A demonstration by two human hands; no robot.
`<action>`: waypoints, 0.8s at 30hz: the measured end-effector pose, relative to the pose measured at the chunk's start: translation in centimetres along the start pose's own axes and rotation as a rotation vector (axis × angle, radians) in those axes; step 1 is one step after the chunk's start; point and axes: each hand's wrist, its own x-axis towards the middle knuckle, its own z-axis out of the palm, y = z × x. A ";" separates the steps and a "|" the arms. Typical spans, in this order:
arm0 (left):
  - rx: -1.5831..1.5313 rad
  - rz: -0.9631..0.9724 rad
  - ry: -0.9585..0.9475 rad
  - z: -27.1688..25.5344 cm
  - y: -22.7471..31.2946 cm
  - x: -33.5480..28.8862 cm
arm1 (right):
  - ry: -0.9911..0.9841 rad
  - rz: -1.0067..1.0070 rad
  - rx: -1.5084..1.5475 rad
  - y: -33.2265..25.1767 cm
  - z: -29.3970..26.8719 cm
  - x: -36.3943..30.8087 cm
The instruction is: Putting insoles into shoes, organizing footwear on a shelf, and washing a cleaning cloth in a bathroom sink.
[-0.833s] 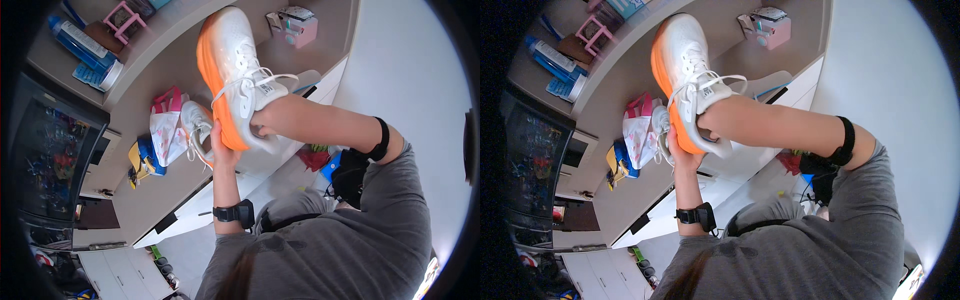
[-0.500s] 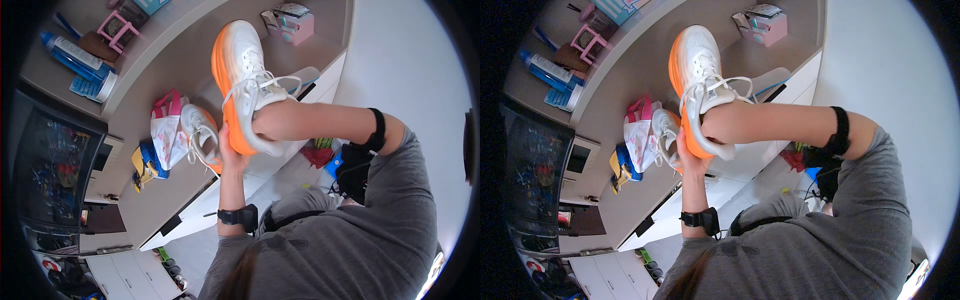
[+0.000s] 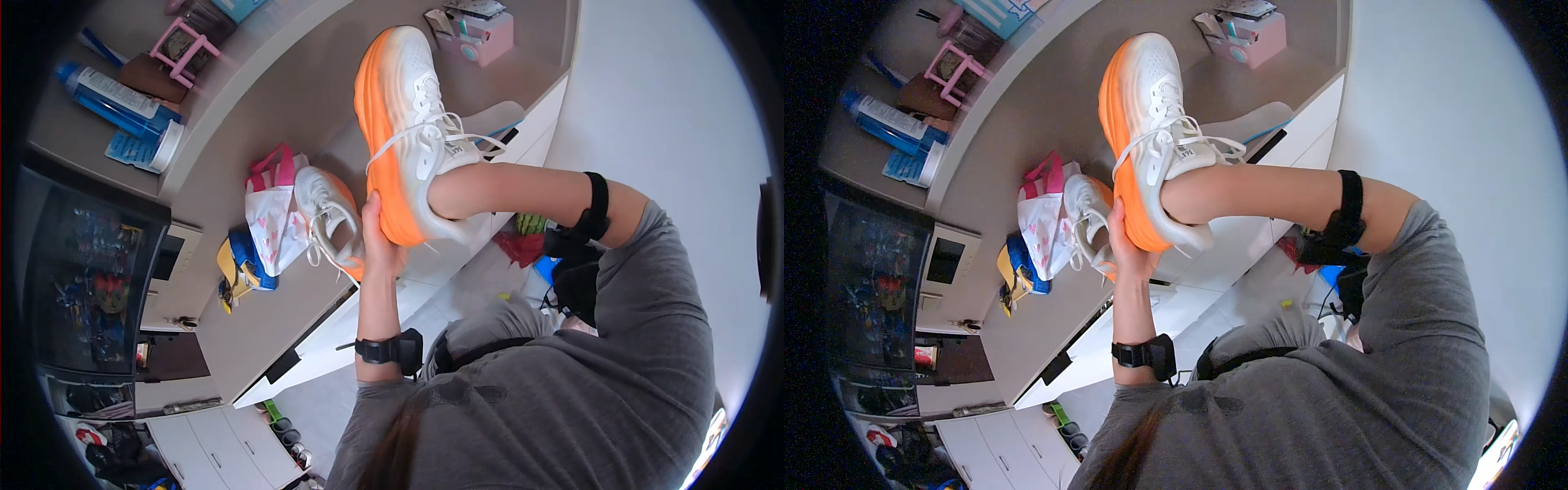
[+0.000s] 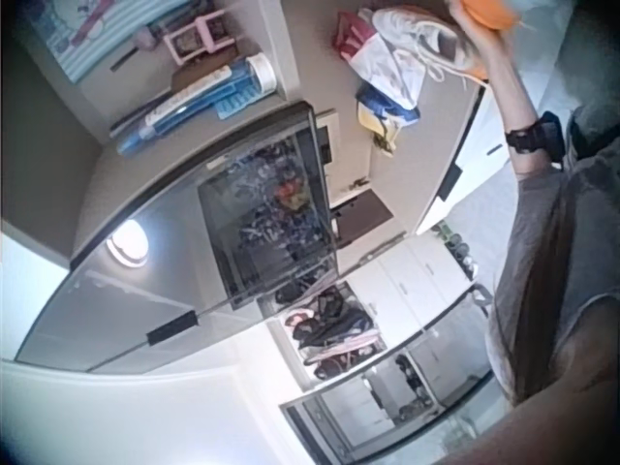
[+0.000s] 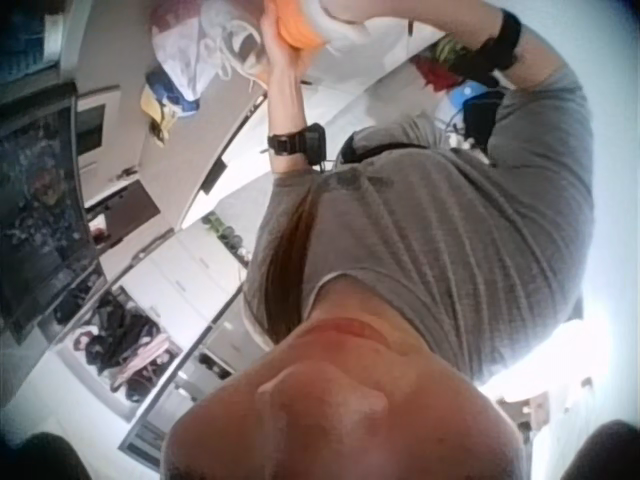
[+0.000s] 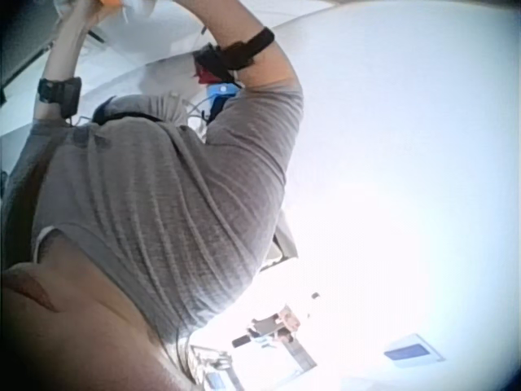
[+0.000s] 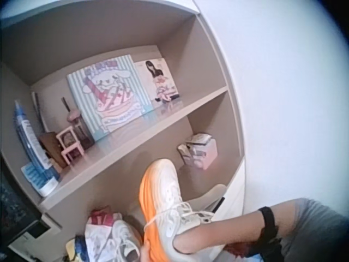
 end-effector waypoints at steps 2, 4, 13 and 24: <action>0.025 0.016 0.066 -0.5 0.3 0.2 | 0.017 0.011 0.002 0.2 0.1 -0.5; 0.065 0.056 0.081 -0.7 1.0 0.5 | 0.040 0.029 0.004 -0.1 0.4 0.5; -0.028 0.018 0.028 -0.4 0.6 -0.3 | 0.146 0.109 -0.017 1.5 -0.7 -0.3; 0.130 0.069 0.032 0.4 2.4 -1.3 | 0.254 0.165 -0.061 1.1 -0.4 -1.5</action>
